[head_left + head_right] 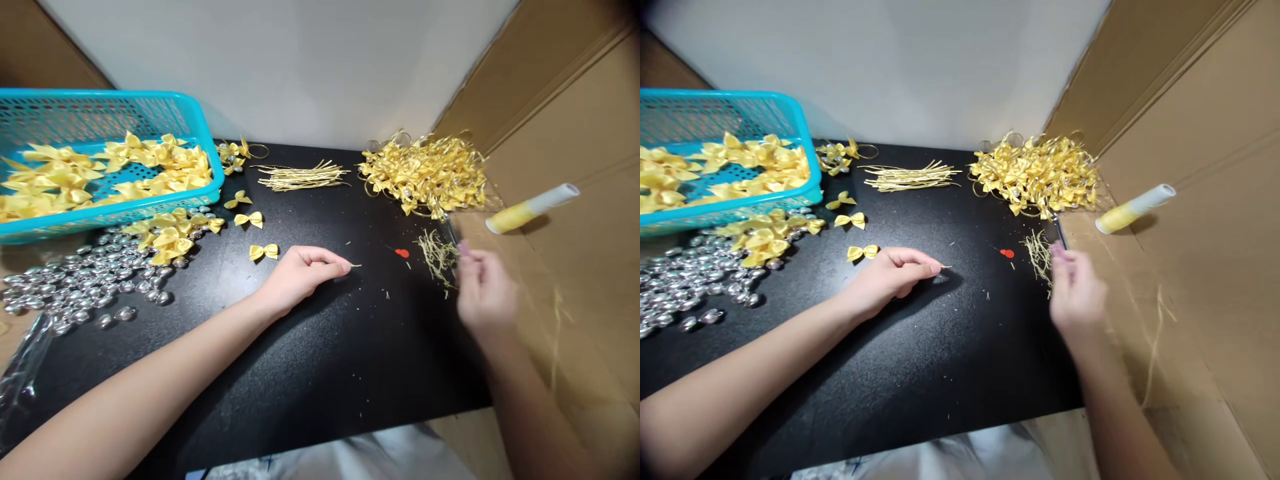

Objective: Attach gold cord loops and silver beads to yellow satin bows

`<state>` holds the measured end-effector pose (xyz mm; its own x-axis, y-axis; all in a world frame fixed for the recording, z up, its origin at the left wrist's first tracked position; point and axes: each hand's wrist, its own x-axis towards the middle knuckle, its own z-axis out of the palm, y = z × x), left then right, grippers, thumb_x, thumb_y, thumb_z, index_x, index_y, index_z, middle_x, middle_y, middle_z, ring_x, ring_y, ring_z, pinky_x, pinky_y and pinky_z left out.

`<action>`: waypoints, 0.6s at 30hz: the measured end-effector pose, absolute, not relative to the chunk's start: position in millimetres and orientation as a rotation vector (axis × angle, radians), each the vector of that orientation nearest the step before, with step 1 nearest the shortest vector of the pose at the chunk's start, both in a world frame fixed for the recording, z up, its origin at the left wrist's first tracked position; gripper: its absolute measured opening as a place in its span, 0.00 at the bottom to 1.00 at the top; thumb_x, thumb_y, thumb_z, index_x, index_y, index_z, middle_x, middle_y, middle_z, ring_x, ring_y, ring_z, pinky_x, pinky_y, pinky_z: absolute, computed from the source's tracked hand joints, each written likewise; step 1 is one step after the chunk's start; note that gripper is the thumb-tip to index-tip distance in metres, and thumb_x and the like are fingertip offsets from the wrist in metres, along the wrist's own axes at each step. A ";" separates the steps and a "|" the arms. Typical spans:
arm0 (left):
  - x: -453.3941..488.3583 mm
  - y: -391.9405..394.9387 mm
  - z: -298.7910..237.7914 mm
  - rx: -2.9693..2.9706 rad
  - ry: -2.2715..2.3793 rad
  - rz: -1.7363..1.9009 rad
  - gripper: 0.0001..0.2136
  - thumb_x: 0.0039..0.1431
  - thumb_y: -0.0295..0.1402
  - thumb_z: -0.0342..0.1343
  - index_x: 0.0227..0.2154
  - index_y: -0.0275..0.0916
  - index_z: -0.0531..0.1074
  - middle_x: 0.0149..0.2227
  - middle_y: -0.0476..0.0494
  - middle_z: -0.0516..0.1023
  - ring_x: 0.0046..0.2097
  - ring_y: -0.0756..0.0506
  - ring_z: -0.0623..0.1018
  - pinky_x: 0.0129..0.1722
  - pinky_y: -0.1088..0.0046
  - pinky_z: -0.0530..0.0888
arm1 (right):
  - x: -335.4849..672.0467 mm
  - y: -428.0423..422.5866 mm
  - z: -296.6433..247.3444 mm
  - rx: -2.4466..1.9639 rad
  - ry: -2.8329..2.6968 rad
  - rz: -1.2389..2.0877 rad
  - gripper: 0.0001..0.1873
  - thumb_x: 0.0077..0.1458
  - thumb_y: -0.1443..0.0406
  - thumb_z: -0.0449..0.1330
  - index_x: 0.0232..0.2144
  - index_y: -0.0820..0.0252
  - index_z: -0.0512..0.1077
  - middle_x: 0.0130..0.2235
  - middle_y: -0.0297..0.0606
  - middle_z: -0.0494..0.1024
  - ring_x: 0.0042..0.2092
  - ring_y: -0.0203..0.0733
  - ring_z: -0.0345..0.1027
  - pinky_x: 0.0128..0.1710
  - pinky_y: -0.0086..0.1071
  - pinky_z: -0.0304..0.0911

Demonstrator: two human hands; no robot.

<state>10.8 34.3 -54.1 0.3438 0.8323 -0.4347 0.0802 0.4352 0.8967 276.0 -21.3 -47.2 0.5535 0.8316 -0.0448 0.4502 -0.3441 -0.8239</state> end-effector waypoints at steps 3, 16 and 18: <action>10.9 34.8 -54.1 1.003 1.116 0.621 0.11 0.46 0.40 0.66 0.28 0.37 0.81 0.12 0.58 0.58 0.17 0.57 0.52 0.17 0.78 0.47 | 326.5 -5.9 -40.6 -2.806 -1.256 -0.002 0.21 0.64 0.53 0.44 0.47 0.60 0.66 0.37 0.56 0.76 0.37 0.56 0.70 0.34 0.42 0.52; 6.6 44.1 -45.2 0.818 1.046 0.646 0.11 0.43 0.38 0.68 0.27 0.37 0.76 0.13 0.61 0.51 0.16 0.57 0.48 0.17 0.77 0.43 | 354.5 9.9 -39.7 -3.051 -1.803 0.080 0.25 0.65 0.52 0.37 0.46 0.57 0.68 0.39 0.58 0.79 0.38 0.57 0.75 0.32 0.44 0.52; -2.4 52.9 -27.3 0.749 1.005 0.768 0.12 0.43 0.37 0.68 0.29 0.38 0.75 0.14 0.63 0.47 0.17 0.57 0.46 0.17 0.77 0.42 | 359.8 11.9 -41.2 -3.026 -1.870 0.101 0.24 0.65 0.51 0.38 0.44 0.52 0.69 0.38 0.56 0.79 0.36 0.57 0.75 0.32 0.44 0.52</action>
<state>-2.4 52.9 -27.3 0.3344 0.8331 -0.4407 -0.2066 0.5210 0.8282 359.8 11.9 -41.2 0.4699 0.8438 -0.2592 0.8668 -0.3854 0.3165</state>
